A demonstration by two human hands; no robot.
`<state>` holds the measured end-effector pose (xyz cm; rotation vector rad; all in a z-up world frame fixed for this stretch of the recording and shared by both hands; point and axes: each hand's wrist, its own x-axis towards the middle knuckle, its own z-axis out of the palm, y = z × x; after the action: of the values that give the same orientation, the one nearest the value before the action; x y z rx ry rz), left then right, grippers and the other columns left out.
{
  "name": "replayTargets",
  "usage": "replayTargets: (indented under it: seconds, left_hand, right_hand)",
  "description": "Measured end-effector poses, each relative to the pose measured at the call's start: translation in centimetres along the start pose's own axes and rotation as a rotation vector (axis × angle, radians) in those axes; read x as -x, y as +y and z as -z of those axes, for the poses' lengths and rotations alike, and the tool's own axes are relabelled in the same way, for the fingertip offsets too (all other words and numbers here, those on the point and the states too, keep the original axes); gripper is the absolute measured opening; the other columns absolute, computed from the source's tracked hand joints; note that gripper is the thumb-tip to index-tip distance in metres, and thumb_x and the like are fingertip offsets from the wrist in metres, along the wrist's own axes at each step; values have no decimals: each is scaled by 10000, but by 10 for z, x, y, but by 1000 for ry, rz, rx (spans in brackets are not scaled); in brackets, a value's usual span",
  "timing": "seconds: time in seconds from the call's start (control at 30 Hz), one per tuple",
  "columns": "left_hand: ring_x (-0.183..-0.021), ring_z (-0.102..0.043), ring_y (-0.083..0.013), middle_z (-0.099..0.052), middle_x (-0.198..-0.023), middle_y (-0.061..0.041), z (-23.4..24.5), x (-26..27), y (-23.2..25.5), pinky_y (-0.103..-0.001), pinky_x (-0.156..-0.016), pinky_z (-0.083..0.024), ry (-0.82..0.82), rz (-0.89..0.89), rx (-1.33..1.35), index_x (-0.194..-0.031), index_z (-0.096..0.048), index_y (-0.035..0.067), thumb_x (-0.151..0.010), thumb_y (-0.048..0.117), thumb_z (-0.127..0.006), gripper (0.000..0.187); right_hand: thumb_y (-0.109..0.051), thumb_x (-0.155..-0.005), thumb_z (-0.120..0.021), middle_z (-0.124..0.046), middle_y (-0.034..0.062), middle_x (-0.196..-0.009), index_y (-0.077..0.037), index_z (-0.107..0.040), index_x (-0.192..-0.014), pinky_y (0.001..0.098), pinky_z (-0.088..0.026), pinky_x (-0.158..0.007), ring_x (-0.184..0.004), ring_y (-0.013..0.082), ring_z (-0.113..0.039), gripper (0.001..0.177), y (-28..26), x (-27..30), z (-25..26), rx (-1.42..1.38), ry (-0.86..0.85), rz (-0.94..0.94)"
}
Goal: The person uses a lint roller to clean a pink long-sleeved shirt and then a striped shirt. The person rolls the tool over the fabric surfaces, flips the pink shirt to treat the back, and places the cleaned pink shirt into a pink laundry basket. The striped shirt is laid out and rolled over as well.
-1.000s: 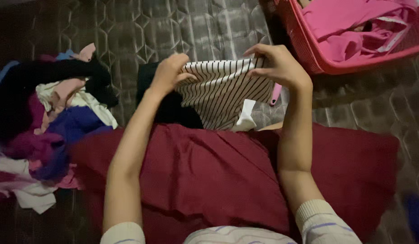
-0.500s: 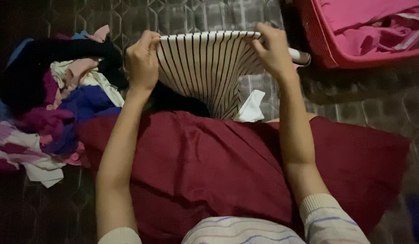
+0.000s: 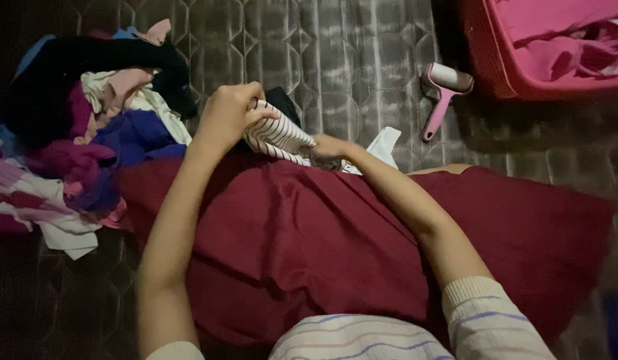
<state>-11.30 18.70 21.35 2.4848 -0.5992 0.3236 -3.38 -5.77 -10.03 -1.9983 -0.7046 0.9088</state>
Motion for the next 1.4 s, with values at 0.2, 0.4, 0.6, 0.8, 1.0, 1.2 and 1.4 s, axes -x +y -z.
replayTargets:
  seconds: [0.2, 0.4, 0.6, 0.8, 1.0, 1.2, 1.4]
  left_hand:
    - [-790, -711, -330, -723, -885, -173, 29, -3, -7, -408, -673, -533, 76, 66, -79, -954, -694, -4, -842, 285, -898, 371]
    - [-765, -711, -272, -714, -886, -162, 42, 0, -30, -388, -667, -528, -37, 167, 55, -987, -689, -27, -745, 225, -918, 418]
    - [-847, -718, -221, -741, -956, -143, 21, -1, -94, -347, -749, -553, -173, 155, 134, -999, -729, -21, -754, 69, -838, 282]
    - [-968, -700, -235, -711, -1036, -135, -68, -14, -129, -322, -859, -544, -212, 225, 473, -1068, -696, 11, -881, 59, -757, 202]
    - [-1182, -640, -316, -660, -1226, -143, -169, -38, -134, -419, -1034, -523, -356, 68, 236, -1164, -722, 75, -905, 129, -753, 267]
    - [-1419, -310, -428, -406, -1535, -210, -261, -41, -184, -561, -1127, -315, -693, 261, -172, -1485, -450, 62, -646, 508, -948, 1072]
    - [-1343, -570, -362, -602, -1477, -116, -261, -17, -201, -541, -1115, -482, -1255, 774, -395, -1454, -631, 157, -481, 675, -942, 1145]
  right_hand:
    - [-144, -955, -581, -670, 153, -1322, -4, -575, -1391, 402, -506, -975, -1137, 254, -624, 458, -55, 0, -26, -210, -182, 247]
    - [203, -671, -506, -552, 242, -1464, 0, -578, -1417, 494, -455, -1058, -1309, 405, -517, 776, -122, 62, 92, 369, 376, 384]
    - [-49, -931, -753, -761, 150, -922, -5, -755, -1050, 398, -574, -699, -785, 203, -701, 127, -135, 196, 198, 317, 621, -116]
    - [-54, -849, -785, -771, 116, -987, -45, -751, -1210, 364, -573, -761, -856, 192, -726, 363, -129, 253, 217, 346, 560, -118]
    - [-34, -867, -735, -741, 121, -1202, -112, -660, -1365, 374, -568, -887, -1039, 233, -706, 509, -129, 232, 212, 236, 428, -220]
    - [54, -835, -647, -663, 67, -1390, -196, -592, -1430, 344, -542, -992, -1194, 196, -652, 648, -141, 223, 213, 155, 400, -36]
    - [127, -863, -529, -764, 91, -1166, -288, -675, -1410, 380, -593, -886, -971, 251, -706, 702, -132, 202, 220, 154, 301, -276]
